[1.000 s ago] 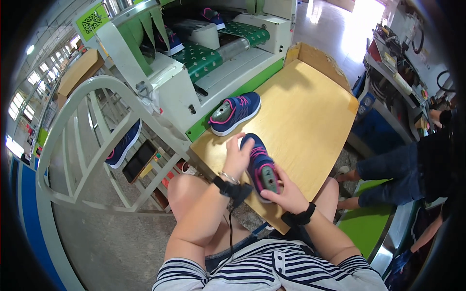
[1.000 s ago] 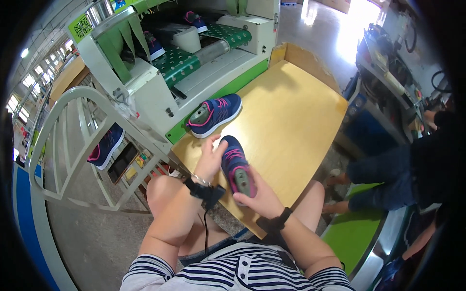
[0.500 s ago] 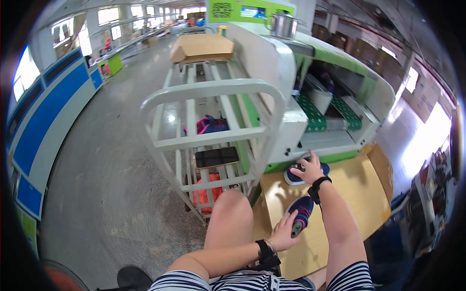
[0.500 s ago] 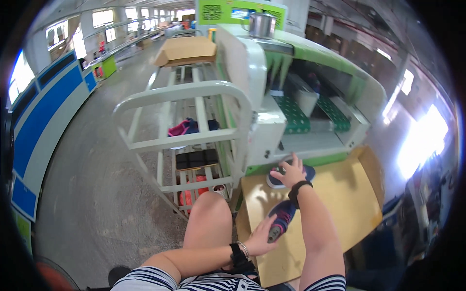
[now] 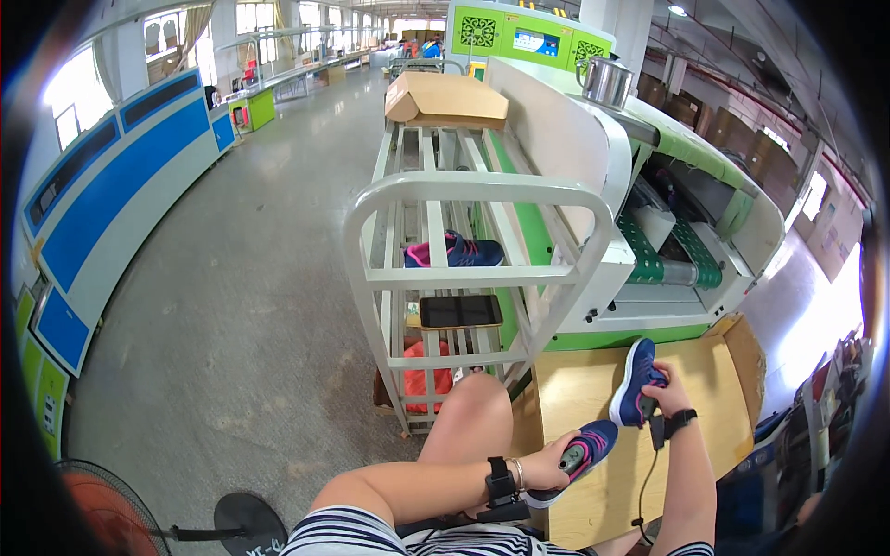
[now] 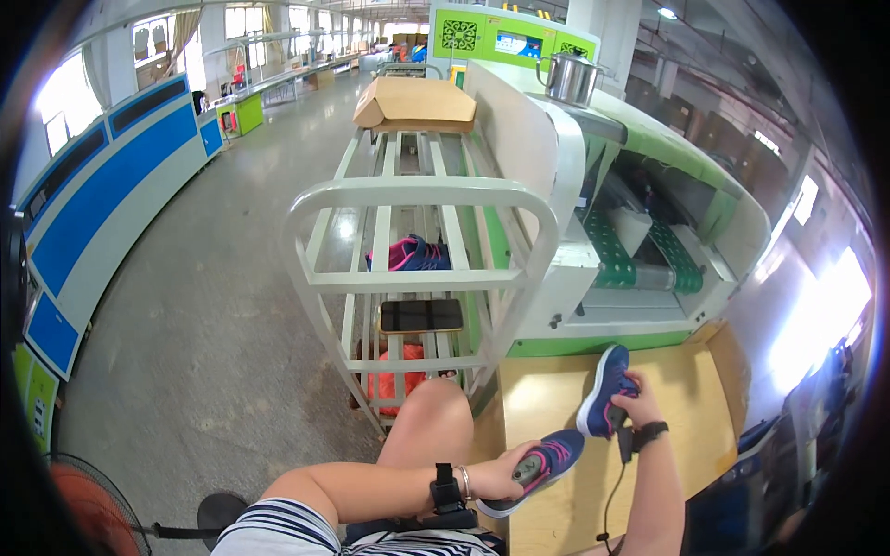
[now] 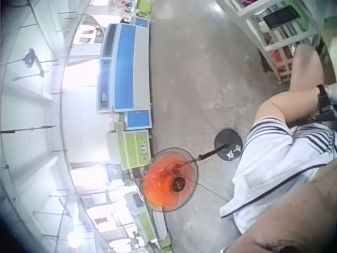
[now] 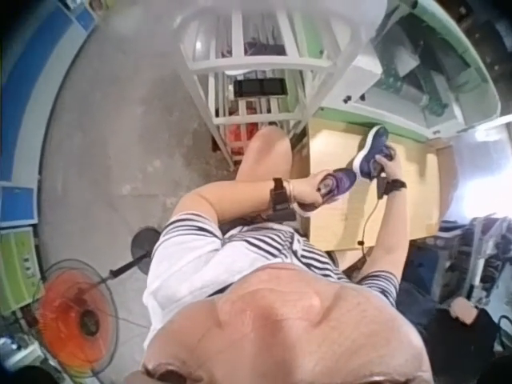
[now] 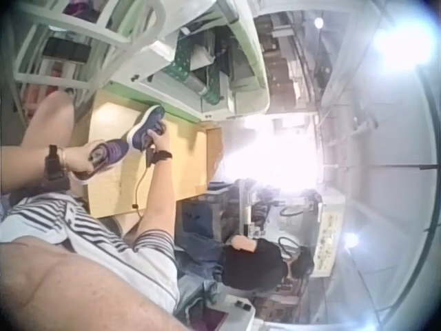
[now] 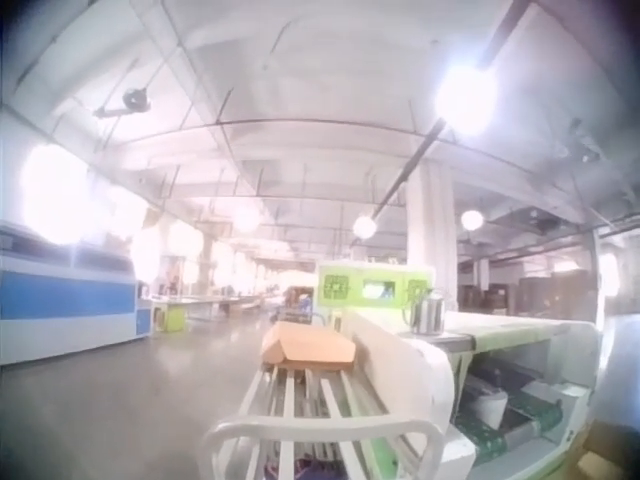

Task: Inspecting and sorting finished shoes from a production machine onto a table.

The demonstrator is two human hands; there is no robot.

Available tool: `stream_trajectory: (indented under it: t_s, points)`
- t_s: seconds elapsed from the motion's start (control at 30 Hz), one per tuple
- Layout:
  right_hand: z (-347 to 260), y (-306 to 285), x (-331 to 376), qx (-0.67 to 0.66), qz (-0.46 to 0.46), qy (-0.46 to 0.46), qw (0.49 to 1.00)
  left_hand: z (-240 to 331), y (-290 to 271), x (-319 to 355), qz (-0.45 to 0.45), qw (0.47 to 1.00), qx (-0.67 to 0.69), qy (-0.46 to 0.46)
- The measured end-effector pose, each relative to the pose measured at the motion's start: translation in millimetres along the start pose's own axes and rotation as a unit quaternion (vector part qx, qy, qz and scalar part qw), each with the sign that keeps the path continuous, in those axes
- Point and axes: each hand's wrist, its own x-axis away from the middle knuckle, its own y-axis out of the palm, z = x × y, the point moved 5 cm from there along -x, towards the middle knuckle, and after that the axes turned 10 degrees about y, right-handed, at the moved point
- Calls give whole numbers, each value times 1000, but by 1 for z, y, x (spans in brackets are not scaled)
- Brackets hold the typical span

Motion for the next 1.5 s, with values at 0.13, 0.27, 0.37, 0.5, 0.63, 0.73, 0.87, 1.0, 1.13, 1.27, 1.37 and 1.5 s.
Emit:
stream_trajectory:
  t_s: [0.13, 0.27, 0.37, 0.5, 0.63, 0.73, 0.87, 1.0, 1.13, 1.27, 1.37, 1.5]
  points:
    - [-18, 7, 97, 175, 10, 24, 984, 25, -23, 19, -24, 951, 287, -111]
    - [-3, 31, 210, 242, 89, -83, 963, 16, -14, -2, 34, 971, 223, -75]
    - [23, 53, 261, 134, 187, 10, 973, -3, 8, -27, 161, 986, -6, 34]
    - [71, 68, 280, 1, 271, 15, 962, 9, 67, -29, 136, 938, -316, 28]
    - [65, 56, 254, -216, 289, -13, 933, 0, 62, -67, 245, 920, -257, 163]
    - [41, 11, 220, -388, 279, 2, 878, 45, 33, -103, 208, 961, 184, 10]
    - [-64, -62, 136, -318, 305, -153, 884, 160, -19, -131, 173, 925, 290, 171]
    - [-185, -141, 27, -90, 404, -274, 868, 247, -48, -180, 314, 884, -42, 344]
    - [-163, -194, -112, 243, 414, -84, 873, 231, -68, -290, 415, 814, -308, 264]
    - [-212, -112, -116, 349, 385, 13, 854, 222, -139, -303, 481, 801, -281, 218]
    - [-211, -71, -69, 458, 377, -137, 793, 179, -100, -270, 341, 818, -314, 340]
    - [-146, -18, 48, 508, -9, -136, 851, 89, -6, -155, 92, 978, 184, 27]
